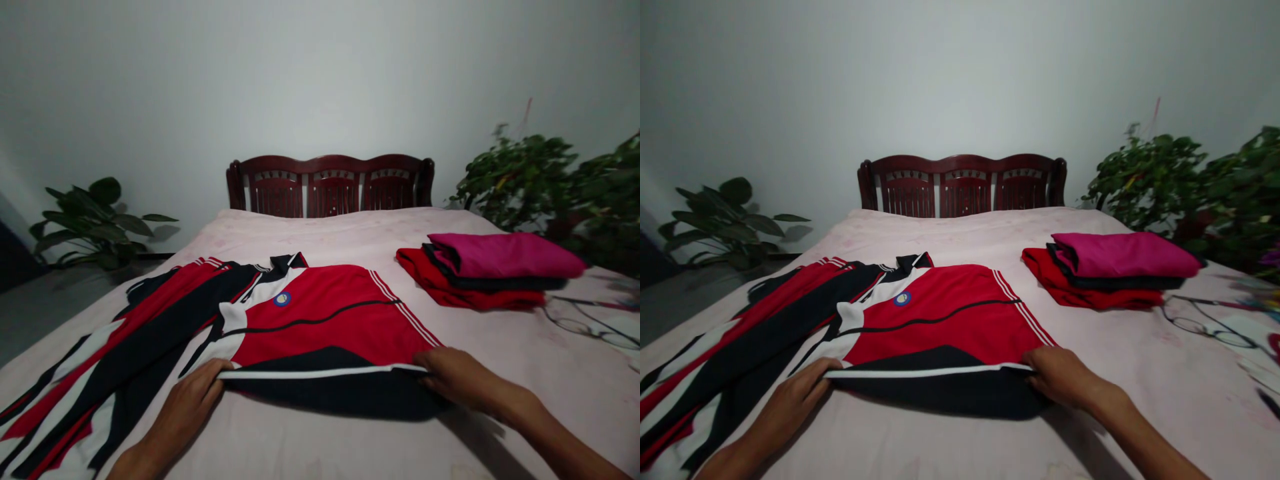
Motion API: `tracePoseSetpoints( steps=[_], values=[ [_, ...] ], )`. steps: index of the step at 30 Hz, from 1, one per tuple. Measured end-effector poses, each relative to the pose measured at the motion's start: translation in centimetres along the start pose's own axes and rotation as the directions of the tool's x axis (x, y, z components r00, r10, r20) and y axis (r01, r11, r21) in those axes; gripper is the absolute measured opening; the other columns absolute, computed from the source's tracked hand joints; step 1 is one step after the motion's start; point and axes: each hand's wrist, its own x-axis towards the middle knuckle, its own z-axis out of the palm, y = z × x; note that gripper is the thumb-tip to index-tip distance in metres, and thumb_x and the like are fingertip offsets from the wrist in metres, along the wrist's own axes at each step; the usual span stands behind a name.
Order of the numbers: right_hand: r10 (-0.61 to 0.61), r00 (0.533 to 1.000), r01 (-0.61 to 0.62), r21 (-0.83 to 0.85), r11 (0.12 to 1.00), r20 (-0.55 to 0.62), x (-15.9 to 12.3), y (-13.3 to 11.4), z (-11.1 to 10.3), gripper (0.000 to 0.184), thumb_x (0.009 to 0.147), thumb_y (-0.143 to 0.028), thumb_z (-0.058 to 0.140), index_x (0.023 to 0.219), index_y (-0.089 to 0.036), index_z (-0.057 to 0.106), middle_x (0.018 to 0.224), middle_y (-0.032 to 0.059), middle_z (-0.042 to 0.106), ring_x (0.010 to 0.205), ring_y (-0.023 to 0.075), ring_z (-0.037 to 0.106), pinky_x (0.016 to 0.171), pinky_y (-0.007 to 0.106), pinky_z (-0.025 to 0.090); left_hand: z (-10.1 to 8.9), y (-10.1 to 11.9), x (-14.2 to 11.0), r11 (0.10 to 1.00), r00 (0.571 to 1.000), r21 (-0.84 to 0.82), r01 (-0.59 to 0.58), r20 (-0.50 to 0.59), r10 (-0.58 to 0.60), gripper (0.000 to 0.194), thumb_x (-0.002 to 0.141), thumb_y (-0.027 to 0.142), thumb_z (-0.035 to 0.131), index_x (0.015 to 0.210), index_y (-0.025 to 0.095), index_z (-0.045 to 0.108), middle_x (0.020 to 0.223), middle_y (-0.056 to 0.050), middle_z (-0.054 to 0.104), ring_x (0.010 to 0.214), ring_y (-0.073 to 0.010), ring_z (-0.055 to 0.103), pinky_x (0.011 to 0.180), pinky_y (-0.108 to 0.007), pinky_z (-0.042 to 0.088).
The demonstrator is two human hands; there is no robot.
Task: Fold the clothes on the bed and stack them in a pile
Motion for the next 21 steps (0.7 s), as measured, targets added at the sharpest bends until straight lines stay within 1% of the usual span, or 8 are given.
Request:
tracePoseSetpoints(
  steps=[4, 6, 9, 12, 15, 17, 19, 21],
  values=[
    [-0.044, 0.995, 0.044, 0.004, 0.999, -0.09, 3.3, 0.2, -4.2, 0.009, 0.078, -0.021, 0.062, 0.079, -0.026, 0.069, 0.075, 0.0037, 0.072, 0.066, 0.0196, 0.066, 0.057, 0.027, 0.039, 0.1, -0.7, 1.4, 0.988, 0.985, 0.026, 0.149, -0.095, -0.146, 0.029, 0.097, 0.036, 0.037, 0.117, 0.03, 0.058, 0.101, 0.001, 0.073, 0.088, -0.0186, 0.071, 0.072, -0.025, 0.052],
    [-0.036, 0.986, 0.024, -0.076, 0.997, -0.164, 6.0, 0.2, -5.1, 0.01, 0.082, -0.025, 0.061, 0.085, -0.025, 0.07, 0.081, 0.0061, 0.073, 0.07, 0.0208, 0.067, 0.059, 0.028, 0.04, 0.4, -1.0, 2.5, 0.977, 0.97, 0.08, 0.199, -0.158, -0.185, 0.033, 0.098, 0.037, 0.035, 0.122, 0.028, 0.056, 0.102, -0.002, 0.073, 0.09, -0.0208, 0.072, 0.072, -0.027, 0.051],
    [0.011, 0.978, -0.058, -0.221, 0.974, -0.21, 9.9, -0.1, -4.1, 0.021, 0.088, -0.029, 0.053, 0.101, -0.023, 0.069, 0.092, 0.0102, 0.074, 0.08, 0.0242, 0.069, 0.063, 0.029, 0.042, 1.1, -1.4, 4.1, 0.942, 0.955, 0.203, 0.267, -0.187, -0.23, 0.036, 0.098, 0.035, 0.032, 0.123, 0.024, 0.057, 0.105, -0.008, 0.074, 0.091, -0.0243, 0.072, 0.07, -0.029, 0.05],
    [0.061, 0.984, -0.105, -0.264, 0.959, -0.169, 11.9, 0.1, -2.7, 0.028, 0.089, -0.023, 0.047, 0.108, -0.023, 0.068, 0.096, 0.0108, 0.074, 0.085, 0.0237, 0.07, 0.065, 0.029, 0.042, 1.7, -1.7, 4.9, 0.911, 0.953, 0.293, 0.29, -0.172, -0.249, 0.033, 0.098, 0.033, 0.034, 0.115, 0.024, 0.061, 0.105, -0.008, 0.074, 0.089, -0.0243, 0.071, 0.067, -0.029, 0.049],
    [0.069, 0.97, -0.133, -0.272, 0.953, -0.231, 12.3, 0.2, -4.0, 0.03, 0.089, -0.019, 0.045, 0.104, -0.022, 0.07, 0.094, 0.011, 0.075, 0.083, 0.0237, 0.069, 0.067, 0.03, 0.042, 1.8, -1.8, 5.0, 0.918, 0.957, 0.303, 0.256, -0.212, -0.197, 0.032, 0.098, 0.031, 0.034, 0.116, 0.024, 0.06, 0.112, -0.007, 0.071, 0.092, -0.0222, 0.07, 0.068, -0.028, 0.049],
    [0.03, 0.915, -0.148, -0.266, 0.953, -0.403, 12.1, -0.1, -6.4, 0.033, 0.09, -0.018, 0.043, 0.11, -0.022, 0.07, 0.097, 0.0113, 0.074, 0.086, 0.0249, 0.068, 0.071, 0.032, 0.043, 1.7, -1.7, 4.8, 0.93, 0.955, 0.293, 0.221, -0.257, -0.146, 0.032, 0.098, 0.028, 0.034, 0.117, 0.023, 0.058, 0.118, -0.007, 0.068, 0.096, -0.0212, 0.068, 0.071, -0.028, 0.049],
    [-0.064, 0.804, -0.119, -0.265, 0.957, -0.591, 11.9, -0.7, -8.9, 0.038, 0.09, -0.014, 0.042, 0.119, -0.02, 0.067, 0.104, 0.0119, 0.073, 0.094, 0.026, 0.065, 0.079, 0.035, 0.042, 1.6, -1.5, 4.7, 0.937, 0.944, 0.285, 0.204, -0.31, -0.112, 0.031, 0.098, 0.027, 0.034, 0.117, 0.023, 0.057, 0.121, -0.007, 0.065, 0.1, -0.0209, 0.067, 0.074, -0.028, 0.049],
    [-0.177, 0.695, -0.043, -0.286, 0.957, -0.697, 11.5, -1.1, -10.4, 0.044, 0.087, -0.009, 0.043, 0.125, -0.019, 0.064, 0.112, 0.0119, 0.071, 0.104, 0.0259, 0.061, 0.089, 0.037, 0.04, 1.4, -1.3, 4.4, 0.942, 0.929, 0.268, 0.2, -0.357, -0.096, 0.028, 0.096, 0.026, 0.035, 0.114, 0.023, 0.057, 0.119, -0.006, 0.063, 0.102, -0.0206, 0.065, 0.077, -0.028, 0.048]
  ],
)
